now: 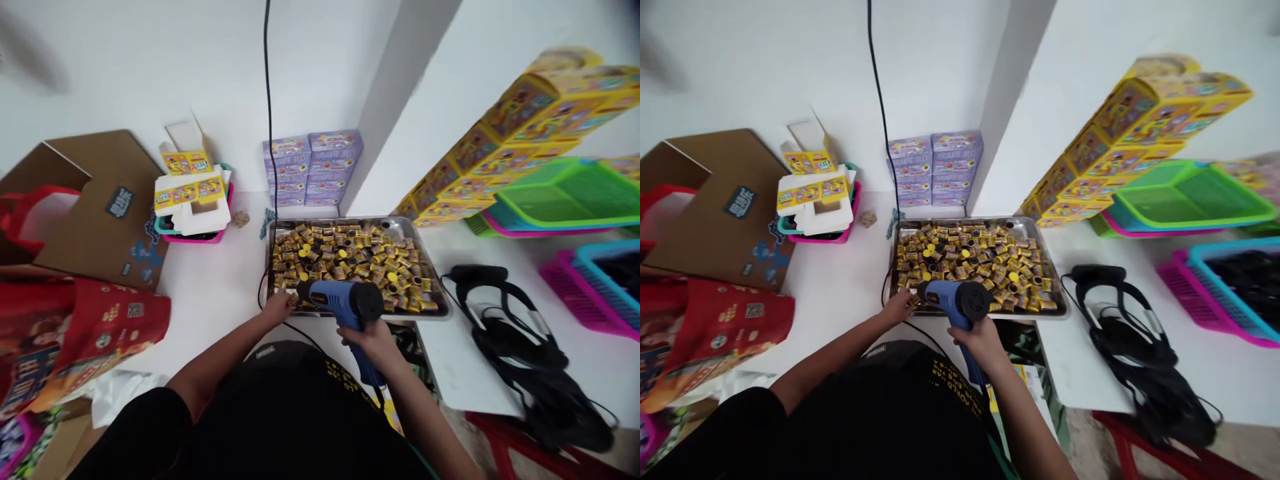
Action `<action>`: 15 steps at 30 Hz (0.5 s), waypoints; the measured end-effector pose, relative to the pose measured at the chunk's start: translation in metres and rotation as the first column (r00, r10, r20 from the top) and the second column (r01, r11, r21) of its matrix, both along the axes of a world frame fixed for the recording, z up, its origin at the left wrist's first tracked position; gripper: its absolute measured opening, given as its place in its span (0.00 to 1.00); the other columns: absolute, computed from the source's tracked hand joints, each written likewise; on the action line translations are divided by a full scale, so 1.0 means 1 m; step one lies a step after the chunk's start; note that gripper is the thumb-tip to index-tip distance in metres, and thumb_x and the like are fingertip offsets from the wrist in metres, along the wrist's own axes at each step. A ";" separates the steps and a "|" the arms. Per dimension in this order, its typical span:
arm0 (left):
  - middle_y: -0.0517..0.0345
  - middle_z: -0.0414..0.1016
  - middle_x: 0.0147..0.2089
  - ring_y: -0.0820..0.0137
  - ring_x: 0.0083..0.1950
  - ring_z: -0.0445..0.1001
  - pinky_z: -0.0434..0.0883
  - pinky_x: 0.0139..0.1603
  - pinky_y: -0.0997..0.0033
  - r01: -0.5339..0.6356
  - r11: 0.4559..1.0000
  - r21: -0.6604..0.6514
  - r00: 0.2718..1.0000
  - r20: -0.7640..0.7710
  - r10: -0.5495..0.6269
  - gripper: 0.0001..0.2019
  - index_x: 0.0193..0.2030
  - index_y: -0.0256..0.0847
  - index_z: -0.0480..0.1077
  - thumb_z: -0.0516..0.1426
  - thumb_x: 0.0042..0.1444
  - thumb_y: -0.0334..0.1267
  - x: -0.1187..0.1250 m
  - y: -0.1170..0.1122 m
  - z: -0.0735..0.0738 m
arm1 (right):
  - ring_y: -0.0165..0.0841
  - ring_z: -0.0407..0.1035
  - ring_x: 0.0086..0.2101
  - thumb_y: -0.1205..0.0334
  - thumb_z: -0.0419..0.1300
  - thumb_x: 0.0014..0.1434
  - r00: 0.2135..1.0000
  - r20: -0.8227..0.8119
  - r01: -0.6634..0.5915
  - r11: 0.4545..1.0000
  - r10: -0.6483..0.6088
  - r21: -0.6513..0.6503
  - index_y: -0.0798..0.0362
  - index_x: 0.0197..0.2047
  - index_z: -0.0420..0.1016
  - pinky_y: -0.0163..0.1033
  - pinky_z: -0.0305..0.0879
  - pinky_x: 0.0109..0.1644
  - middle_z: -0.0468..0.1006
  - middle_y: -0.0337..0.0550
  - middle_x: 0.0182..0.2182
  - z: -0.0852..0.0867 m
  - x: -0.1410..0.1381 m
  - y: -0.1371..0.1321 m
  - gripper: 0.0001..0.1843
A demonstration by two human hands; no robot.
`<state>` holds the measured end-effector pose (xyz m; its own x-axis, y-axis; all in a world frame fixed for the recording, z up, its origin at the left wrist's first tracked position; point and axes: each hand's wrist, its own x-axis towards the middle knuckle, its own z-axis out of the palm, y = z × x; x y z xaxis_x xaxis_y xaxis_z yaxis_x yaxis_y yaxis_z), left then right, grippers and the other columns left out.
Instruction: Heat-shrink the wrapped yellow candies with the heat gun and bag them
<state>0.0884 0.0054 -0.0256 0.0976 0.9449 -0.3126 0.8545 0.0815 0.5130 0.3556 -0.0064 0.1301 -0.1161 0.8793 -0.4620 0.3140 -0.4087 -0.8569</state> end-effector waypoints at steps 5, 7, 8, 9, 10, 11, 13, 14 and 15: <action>0.41 0.73 0.57 0.59 0.61 0.73 0.70 0.63 0.61 -0.185 0.977 0.106 0.983 0.013 0.185 0.11 0.52 0.36 0.75 0.58 0.64 0.31 -0.005 0.005 0.001 | 0.50 0.78 0.30 0.46 0.65 0.35 0.947 0.289 0.086 0.976 -0.143 0.199 0.48 0.27 0.72 0.52 0.74 0.39 0.77 0.43 0.18 -0.004 -0.001 0.015 0.18; 0.36 0.70 0.62 0.57 0.65 0.70 0.68 0.66 0.60 -0.235 0.961 0.144 0.969 -0.042 0.243 0.17 0.59 0.33 0.71 0.57 0.64 0.30 -0.007 0.019 0.006 | 0.53 0.79 0.32 0.44 0.66 0.34 0.906 0.365 0.141 0.965 -0.215 0.220 0.48 0.27 0.73 0.54 0.74 0.41 0.78 0.45 0.19 -0.004 0.013 0.013 0.19; 0.35 0.68 0.64 0.56 0.67 0.69 0.66 0.68 0.59 -0.240 0.960 0.141 0.966 -0.063 0.251 0.22 0.64 0.32 0.68 0.57 0.63 0.29 -0.006 0.028 0.008 | 0.54 0.79 0.31 0.43 0.67 0.34 0.898 0.371 0.173 0.965 -0.238 0.198 0.49 0.28 0.74 0.54 0.74 0.40 0.79 0.46 0.19 -0.005 0.021 0.011 0.21; 0.34 0.67 0.65 0.55 0.67 0.68 0.66 0.68 0.58 -0.246 0.961 0.124 0.963 -0.084 0.257 0.27 0.68 0.32 0.64 0.58 0.62 0.29 -0.004 0.038 0.011 | 0.53 0.79 0.30 0.43 0.68 0.34 0.899 0.358 0.206 0.964 -0.253 0.165 0.50 0.29 0.75 0.53 0.74 0.38 0.80 0.47 0.20 -0.005 0.028 0.008 0.22; 0.32 0.66 0.66 0.53 0.67 0.69 0.65 0.68 0.57 -0.266 0.959 0.097 0.956 -0.104 0.276 0.31 0.71 0.31 0.60 0.59 0.60 0.28 -0.002 0.050 0.013 | 0.52 0.79 0.29 0.43 0.69 0.35 0.906 0.329 0.235 0.963 -0.266 0.131 0.51 0.30 0.76 0.52 0.74 0.36 0.80 0.48 0.21 -0.006 0.035 0.004 0.23; 0.30 0.67 0.66 0.50 0.66 0.70 0.66 0.67 0.55 -0.306 0.950 0.064 0.942 -0.121 0.312 0.36 0.74 0.30 0.56 0.59 0.59 0.28 0.001 0.063 0.016 | 0.52 0.79 0.28 0.43 0.70 0.35 0.914 0.291 0.264 0.959 -0.282 0.100 0.52 0.31 0.77 0.51 0.75 0.34 0.81 0.48 0.22 -0.007 0.042 0.000 0.24; 0.24 0.67 0.65 0.46 0.64 0.72 0.68 0.63 0.53 -0.420 0.907 -0.022 0.902 -0.125 0.414 0.39 0.75 0.27 0.52 0.60 0.58 0.31 0.009 0.088 0.021 | 0.50 0.79 0.27 0.44 0.72 0.35 0.914 0.223 0.335 0.940 -0.340 0.062 0.54 0.32 0.78 0.49 0.75 0.31 0.81 0.49 0.23 -0.008 0.050 -0.008 0.25; 0.22 0.67 0.65 0.44 0.62 0.74 0.69 0.60 0.52 -0.458 0.887 -0.061 0.887 -0.107 0.450 0.38 0.74 0.25 0.53 0.60 0.59 0.34 0.012 0.099 0.023 | 0.49 0.79 0.27 0.45 0.73 0.35 0.908 0.198 0.368 0.929 -0.370 0.049 0.54 0.32 0.79 0.48 0.75 0.30 0.82 0.49 0.23 -0.009 0.053 -0.011 0.25; 0.21 0.68 0.64 0.44 0.60 0.75 0.71 0.58 0.52 -0.469 0.878 -0.090 0.883 -0.077 0.463 0.36 0.73 0.24 0.56 0.59 0.60 0.36 0.016 0.108 0.026 | 0.48 0.79 0.26 0.46 0.74 0.34 0.900 0.179 0.397 0.917 -0.397 0.039 0.55 0.32 0.79 0.47 0.75 0.29 0.82 0.49 0.23 -0.009 0.055 -0.014 0.25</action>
<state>0.1042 0.1137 0.0002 -0.3652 0.8390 -0.4033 0.7294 0.5271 0.4361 0.4111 -0.0209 0.1211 0.3272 0.8360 -0.4405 0.2743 -0.5301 -0.8024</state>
